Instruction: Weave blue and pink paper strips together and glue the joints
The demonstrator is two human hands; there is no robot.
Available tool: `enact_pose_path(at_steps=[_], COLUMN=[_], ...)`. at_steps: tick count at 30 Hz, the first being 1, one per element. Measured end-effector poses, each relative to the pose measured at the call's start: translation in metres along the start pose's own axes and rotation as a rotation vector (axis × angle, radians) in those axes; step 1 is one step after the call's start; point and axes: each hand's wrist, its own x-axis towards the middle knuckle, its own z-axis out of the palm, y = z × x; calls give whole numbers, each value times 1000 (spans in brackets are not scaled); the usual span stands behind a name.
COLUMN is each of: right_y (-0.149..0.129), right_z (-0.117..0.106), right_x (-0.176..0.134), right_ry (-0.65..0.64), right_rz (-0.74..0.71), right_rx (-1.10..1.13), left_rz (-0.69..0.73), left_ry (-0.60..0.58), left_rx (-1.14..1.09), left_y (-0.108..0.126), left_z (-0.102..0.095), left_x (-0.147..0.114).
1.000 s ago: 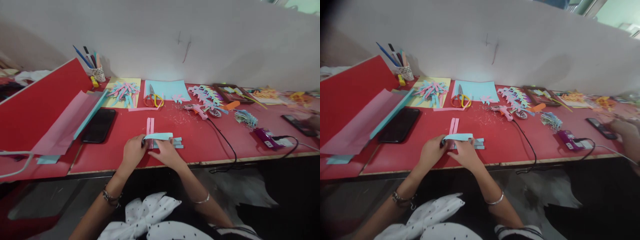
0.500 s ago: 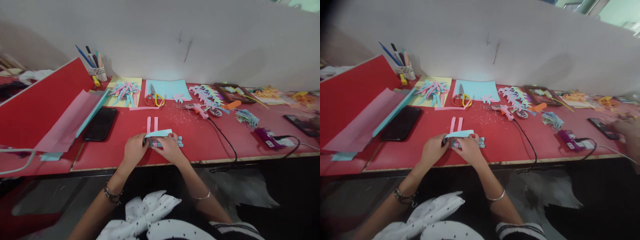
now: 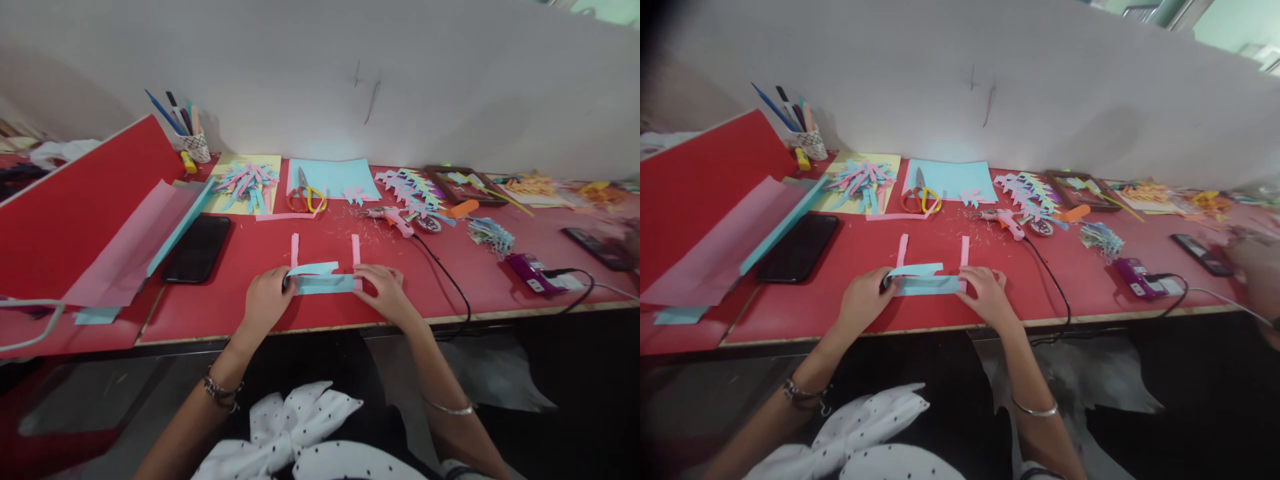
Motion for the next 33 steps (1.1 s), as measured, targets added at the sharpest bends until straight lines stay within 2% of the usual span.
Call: enact_pose_path(at_steps=[4,8,11,15,19,22,28,33], right_y=[26,42,38,9,-23,-34,-35,-33], right_z=[-12,-19,-19,-13,2,14,20,20], right_x=[-8,-10,-8,-4,1,3,3,4], right_ry=[1,49,140,306,139,59,15,12], right_rz=[-9,24,54,94,-35,-26,32,17], right_rx=[32,-31,-106,-156,-86,-84,-104,-82], left_rz=[-4,-2,2,11,3,-35,-36,29], left_ry=[9,35,45,20,37,38,19,49], left_rx=[-9,-12,-16,-43,-64,-75,-157,-260], left_y=[0,0,-1,-1,-2,-3,-5,-8], left_z=[1,2,2,0,0,1,1,1], left_x=[-1,-1,-1,-1,-2,-2,-1,-2])
